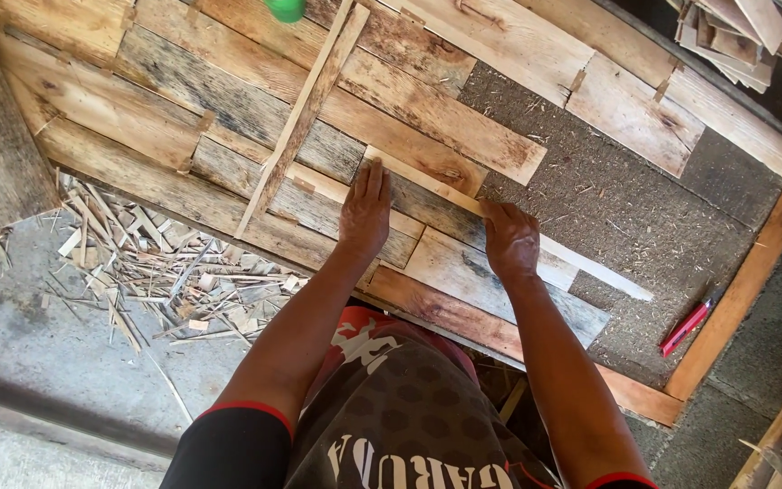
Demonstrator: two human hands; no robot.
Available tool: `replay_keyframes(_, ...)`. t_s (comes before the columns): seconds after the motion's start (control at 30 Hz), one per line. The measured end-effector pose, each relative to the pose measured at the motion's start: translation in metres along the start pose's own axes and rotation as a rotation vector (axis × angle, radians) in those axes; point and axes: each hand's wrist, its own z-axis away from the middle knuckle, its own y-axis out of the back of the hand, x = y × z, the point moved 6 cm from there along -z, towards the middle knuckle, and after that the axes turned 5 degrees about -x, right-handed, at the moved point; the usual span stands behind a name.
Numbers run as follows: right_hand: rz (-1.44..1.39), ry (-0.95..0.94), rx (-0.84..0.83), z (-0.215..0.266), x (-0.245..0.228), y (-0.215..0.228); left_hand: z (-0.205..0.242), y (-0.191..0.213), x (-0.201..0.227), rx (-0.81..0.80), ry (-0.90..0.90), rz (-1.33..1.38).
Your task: Installing and trimming wood strips onto a panel for decorative cladding.
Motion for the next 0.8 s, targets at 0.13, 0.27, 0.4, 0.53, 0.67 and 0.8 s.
replay_keyframes(0.13,0.016,0.043,0.07,-0.001,-0.002,0.003,0.0,0.007,0.003,-0.049,-0.003,0.001)
replay_keyframes(0.27,0.04,0.027,0.065,-0.002,0.004,-0.003,0.0,0.002,0.003,-0.001,-0.008,-0.004)
replay_keyframes(0.4,0.058,0.015,0.073,-0.003,-0.001,0.002,-0.001,0.012,0.005,-0.048,0.001,-0.018)
replay_keyframes(0.53,0.084,0.017,0.1,-0.002,0.017,-0.018,-0.002,0.017,0.009,-0.075,0.005,-0.059)
replay_keyframes(0.67,0.074,0.001,0.176,0.004,0.025,-0.014,-0.003,0.023,0.012,-0.105,0.005,-0.064)
replay_keyframes(0.8,0.067,-0.145,0.2,0.018,0.032,0.01,-0.007,0.03,0.015,-0.177,0.008,-0.119)
